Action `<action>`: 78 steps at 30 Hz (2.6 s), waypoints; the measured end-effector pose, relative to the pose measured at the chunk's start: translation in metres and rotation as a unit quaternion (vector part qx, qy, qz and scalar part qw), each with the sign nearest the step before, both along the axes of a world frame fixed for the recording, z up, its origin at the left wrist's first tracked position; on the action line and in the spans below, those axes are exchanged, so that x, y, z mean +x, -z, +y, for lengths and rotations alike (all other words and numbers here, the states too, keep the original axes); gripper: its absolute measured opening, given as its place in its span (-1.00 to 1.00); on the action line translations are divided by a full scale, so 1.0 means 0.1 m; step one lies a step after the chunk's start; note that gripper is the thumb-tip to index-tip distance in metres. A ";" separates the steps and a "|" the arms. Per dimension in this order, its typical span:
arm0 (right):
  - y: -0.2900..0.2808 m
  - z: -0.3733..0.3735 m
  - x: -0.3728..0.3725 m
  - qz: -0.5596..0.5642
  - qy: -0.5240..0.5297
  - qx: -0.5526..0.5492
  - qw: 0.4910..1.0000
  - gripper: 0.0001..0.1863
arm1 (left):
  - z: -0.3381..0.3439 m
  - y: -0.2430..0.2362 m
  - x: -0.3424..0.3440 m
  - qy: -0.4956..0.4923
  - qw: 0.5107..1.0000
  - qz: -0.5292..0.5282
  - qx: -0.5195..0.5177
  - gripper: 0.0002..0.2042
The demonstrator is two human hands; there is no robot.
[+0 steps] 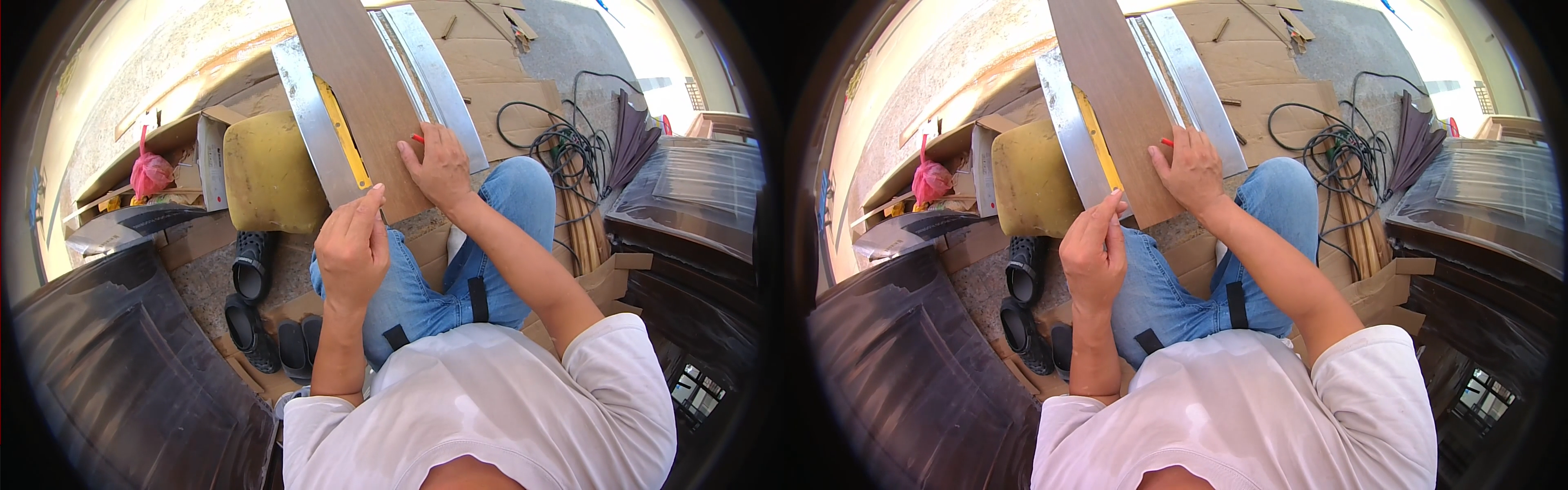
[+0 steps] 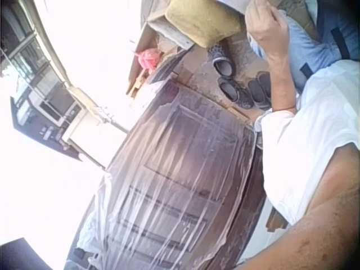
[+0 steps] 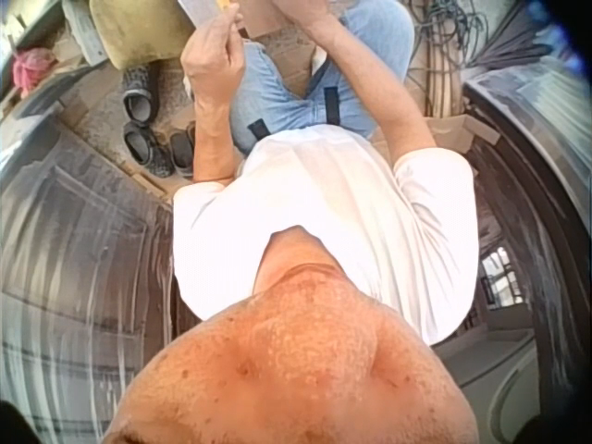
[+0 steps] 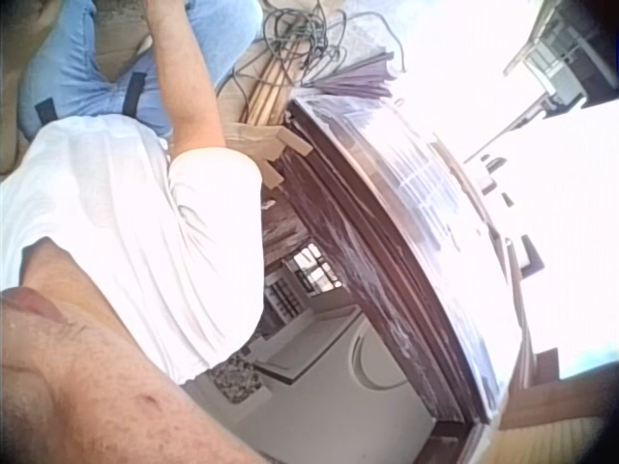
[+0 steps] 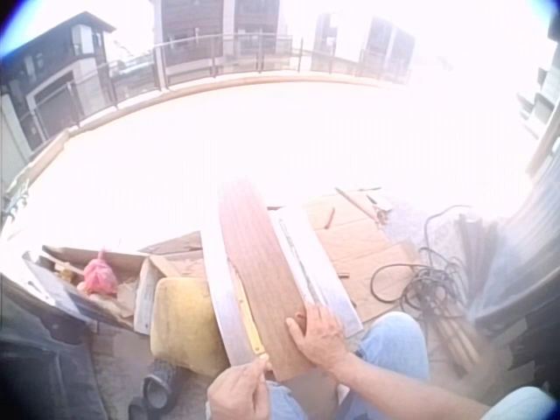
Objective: The person uses a saw to cut a wooden plank and then places it into a partially completed wood floor.
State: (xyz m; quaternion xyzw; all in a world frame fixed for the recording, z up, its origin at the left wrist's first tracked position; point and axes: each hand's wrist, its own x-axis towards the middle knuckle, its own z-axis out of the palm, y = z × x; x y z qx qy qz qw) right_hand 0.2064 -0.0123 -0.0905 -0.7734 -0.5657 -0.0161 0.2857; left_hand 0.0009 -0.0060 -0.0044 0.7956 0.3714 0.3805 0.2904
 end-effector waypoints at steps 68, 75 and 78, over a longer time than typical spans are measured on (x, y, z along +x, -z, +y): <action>-2.75 -1.54 1.83 0.378 -0.114 -0.261 0.881 -0.51 | 1.63 -1.57 -1.90 -0.181 0.953 0.194 0.147 -0.68; -3.25 -1.96 1.93 0.281 -0.132 -0.337 0.889 -0.51 | 1.35 -1.49 -0.04 0.142 0.953 0.145 0.225 -0.23; -3.38 -2.04 2.02 0.176 -0.152 -0.332 0.914 -0.49 | 1.15 -1.41 0.39 0.253 0.929 0.188 0.195 -0.26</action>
